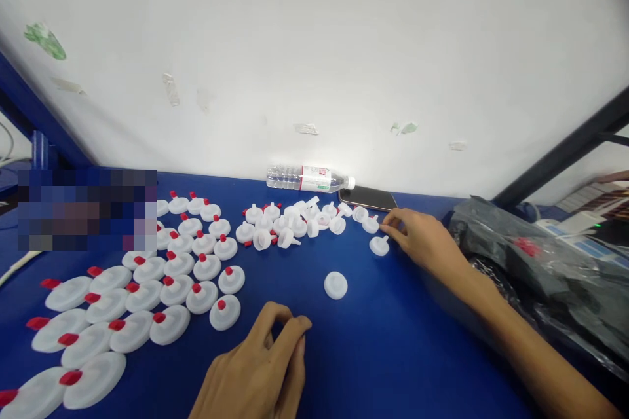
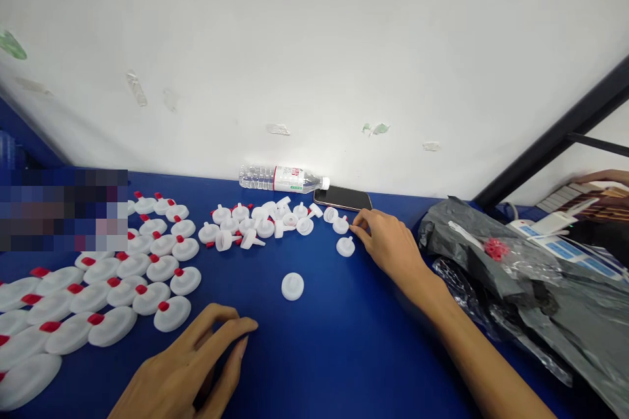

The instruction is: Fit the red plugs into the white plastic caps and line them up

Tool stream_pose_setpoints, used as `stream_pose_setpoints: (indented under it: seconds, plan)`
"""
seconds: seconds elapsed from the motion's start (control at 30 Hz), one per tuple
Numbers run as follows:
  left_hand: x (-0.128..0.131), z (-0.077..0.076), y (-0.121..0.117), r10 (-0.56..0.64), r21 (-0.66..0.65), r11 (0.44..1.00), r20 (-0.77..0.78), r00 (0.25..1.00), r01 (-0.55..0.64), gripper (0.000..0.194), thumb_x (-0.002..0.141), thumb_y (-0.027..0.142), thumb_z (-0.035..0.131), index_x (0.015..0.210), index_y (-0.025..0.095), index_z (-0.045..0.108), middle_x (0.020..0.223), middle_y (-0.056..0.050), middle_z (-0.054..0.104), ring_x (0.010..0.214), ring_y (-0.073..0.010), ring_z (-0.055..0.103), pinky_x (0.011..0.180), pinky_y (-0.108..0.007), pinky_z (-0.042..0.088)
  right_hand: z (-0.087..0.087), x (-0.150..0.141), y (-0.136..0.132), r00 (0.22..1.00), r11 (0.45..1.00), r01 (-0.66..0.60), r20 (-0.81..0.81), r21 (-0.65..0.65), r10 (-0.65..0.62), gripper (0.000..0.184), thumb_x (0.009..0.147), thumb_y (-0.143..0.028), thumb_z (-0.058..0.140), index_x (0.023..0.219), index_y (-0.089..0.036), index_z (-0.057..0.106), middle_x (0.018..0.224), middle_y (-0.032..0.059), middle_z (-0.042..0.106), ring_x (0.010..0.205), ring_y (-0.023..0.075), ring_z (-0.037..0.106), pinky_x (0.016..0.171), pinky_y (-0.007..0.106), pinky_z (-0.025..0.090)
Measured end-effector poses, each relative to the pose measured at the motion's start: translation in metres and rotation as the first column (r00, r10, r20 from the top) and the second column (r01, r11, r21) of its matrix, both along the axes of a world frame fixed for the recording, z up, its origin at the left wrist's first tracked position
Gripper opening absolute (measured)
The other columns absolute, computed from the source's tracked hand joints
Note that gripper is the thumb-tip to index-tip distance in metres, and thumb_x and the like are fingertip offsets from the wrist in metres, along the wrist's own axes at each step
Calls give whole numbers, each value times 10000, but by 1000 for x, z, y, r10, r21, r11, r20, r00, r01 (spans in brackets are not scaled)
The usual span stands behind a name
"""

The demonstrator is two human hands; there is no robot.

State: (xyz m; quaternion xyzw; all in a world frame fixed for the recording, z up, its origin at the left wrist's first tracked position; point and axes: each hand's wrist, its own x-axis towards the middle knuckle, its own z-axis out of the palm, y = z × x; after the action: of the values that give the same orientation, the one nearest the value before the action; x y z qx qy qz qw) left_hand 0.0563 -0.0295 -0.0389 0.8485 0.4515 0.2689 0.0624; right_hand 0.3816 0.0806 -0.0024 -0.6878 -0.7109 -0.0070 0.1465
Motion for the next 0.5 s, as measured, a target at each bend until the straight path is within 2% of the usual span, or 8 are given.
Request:
stream_pose_setpoints:
  seconds: [0.1,0.17,0.23,0.3,0.37,0.5]
  plan:
    - [0,-2,0,17,-33,999,22,1000,-16,270,1056,184,377,1152,280,610,1049,6,655,457,-59,607,425,-193,514,12,-3,-6,998,997,54,-28,49,-53,113,977,-282,602,935,-211,679,812,40,769,741,230,731,648,302,463]
    - [0,-2,0,22,-42,999,17,1000,-21,270,1055,180,380,1147,282,613,1060,6,650,461,-54,613,442,-192,521,25,-9,-13,991,987,83,-116,135,-68,101,973,-300,616,951,-216,668,789,29,767,731,223,748,646,293,484]
    - [1,-2,-1,30,-45,999,-6,1000,-30,276,1055,179,376,1140,283,617,1060,6,646,460,-51,614,440,-190,515,36,-19,-21,969,969,67,-248,239,-6,132,962,-341,641,1009,-225,684,874,31,783,697,200,749,623,281,509]
    - [2,-1,-2,35,-46,998,-31,999,-37,285,1052,172,369,1127,279,622,1051,6,644,455,-52,613,431,-190,506,43,-31,-30,936,955,14,-340,298,92,222,978,-377,628,1130,-241,714,993,45,788,658,178,734,585,276,531]
    - [2,-1,-2,39,-45,998,-52,998,-41,296,1047,161,362,1122,277,624,1045,6,644,453,-55,617,421,-192,500,44,-44,-38,902,948,-78,-383,308,199,244,996,-383,611,1152,-260,753,1060,48,785,661,165,723,579,277,554]
    - [3,-1,-2,47,-35,998,-67,997,-49,316,1041,151,360,1156,281,624,1054,4,645,461,-61,628,410,-193,499,35,-66,-49,831,945,-242,-455,220,319,210,995,-326,624,1079,-272,809,1051,39,806,692,168,728,587,273,570]
